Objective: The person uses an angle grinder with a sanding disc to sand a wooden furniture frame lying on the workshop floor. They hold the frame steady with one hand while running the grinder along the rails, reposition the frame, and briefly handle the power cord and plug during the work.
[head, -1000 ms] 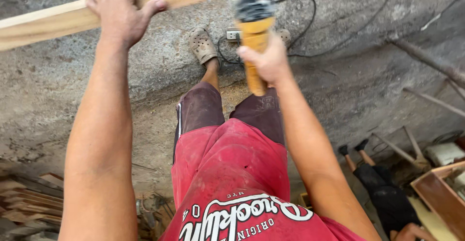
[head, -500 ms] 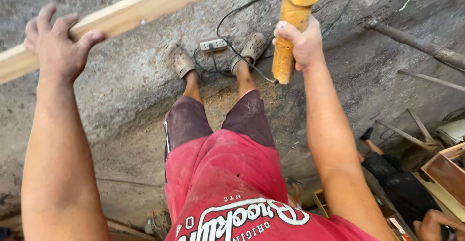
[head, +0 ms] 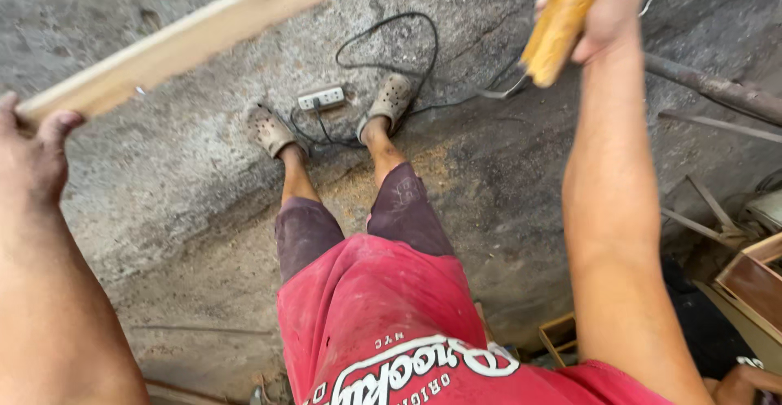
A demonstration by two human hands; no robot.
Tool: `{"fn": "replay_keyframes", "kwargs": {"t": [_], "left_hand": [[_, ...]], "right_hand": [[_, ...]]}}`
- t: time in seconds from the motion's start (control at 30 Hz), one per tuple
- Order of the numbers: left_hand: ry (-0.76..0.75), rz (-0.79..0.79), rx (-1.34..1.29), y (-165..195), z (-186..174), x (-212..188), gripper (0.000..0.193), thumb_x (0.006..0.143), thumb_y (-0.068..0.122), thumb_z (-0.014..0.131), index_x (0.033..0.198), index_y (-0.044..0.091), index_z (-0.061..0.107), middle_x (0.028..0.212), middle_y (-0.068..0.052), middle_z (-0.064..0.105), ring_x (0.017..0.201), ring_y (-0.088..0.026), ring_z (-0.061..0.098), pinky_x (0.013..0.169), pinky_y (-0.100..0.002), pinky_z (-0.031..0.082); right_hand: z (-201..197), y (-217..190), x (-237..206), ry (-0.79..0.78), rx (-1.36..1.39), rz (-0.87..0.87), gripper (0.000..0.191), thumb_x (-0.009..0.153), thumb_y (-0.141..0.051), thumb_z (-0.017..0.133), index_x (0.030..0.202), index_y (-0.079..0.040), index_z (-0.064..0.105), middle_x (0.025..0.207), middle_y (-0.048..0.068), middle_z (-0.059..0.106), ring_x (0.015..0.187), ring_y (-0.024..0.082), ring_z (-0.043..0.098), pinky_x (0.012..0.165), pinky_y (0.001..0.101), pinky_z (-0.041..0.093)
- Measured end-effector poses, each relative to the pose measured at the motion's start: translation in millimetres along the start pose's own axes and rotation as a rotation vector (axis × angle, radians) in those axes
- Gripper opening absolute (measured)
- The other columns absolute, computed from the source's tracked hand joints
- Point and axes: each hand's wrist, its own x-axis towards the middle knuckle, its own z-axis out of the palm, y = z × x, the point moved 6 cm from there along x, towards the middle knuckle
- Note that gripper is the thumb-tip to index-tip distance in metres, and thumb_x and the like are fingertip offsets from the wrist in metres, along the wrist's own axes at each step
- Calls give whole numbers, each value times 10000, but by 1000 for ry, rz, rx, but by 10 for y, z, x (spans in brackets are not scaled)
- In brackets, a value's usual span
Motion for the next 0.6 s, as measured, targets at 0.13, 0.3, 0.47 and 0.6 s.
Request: {"fn": "replay_keyframes", "kwargs": {"t": [0.13, 0.3, 0.47, 0.6], "left_hand": [[-125, -94, -209, -149, 173, 21, 512, 1037, 342, 741, 1362, -35, 621, 1334, -195, 677, 1177, -281, 622, 1064, -396, 505], [-4, -116, -131, -74, -11, -39, 664, 1010, 356, 845, 1483, 3, 540, 1376, -185, 646, 1206, -278, 624, 1029, -389, 517], [18, -73, -47, 163, -136, -55, 698, 993, 360, 866, 1515, 26, 546, 1376, -203, 636, 1211, -302, 613, 1004, -407, 501], [-59, -203, -107, 133, -6, -68, 696, 958, 447, 731, 1500, 44, 561, 1420, -243, 580, 1252, -339, 559, 1039, -486, 441]], "right_hand": [[-386, -61, 22, 57, 117, 57, 240, 913, -188, 709, 1036, 5, 636, 856, 143, 683, 749, 261, 722, 695, 434, 646], [536, -5, -237, -158, 34, 22, 223, 896, -128, 717, 1020, 38, 633, 850, 146, 668, 749, 254, 714, 695, 426, 641], [1972, 344, -722, -302, -381, 111, 501, 758, -271, 806, 1169, -38, 639, 1053, 79, 722, 939, 180, 742, 851, 365, 654], [2391, 400, -997, -391, -421, 2, 566, 789, -290, 850, 1251, -27, 655, 1124, 76, 755, 1014, 180, 722, 932, 345, 596]]}}
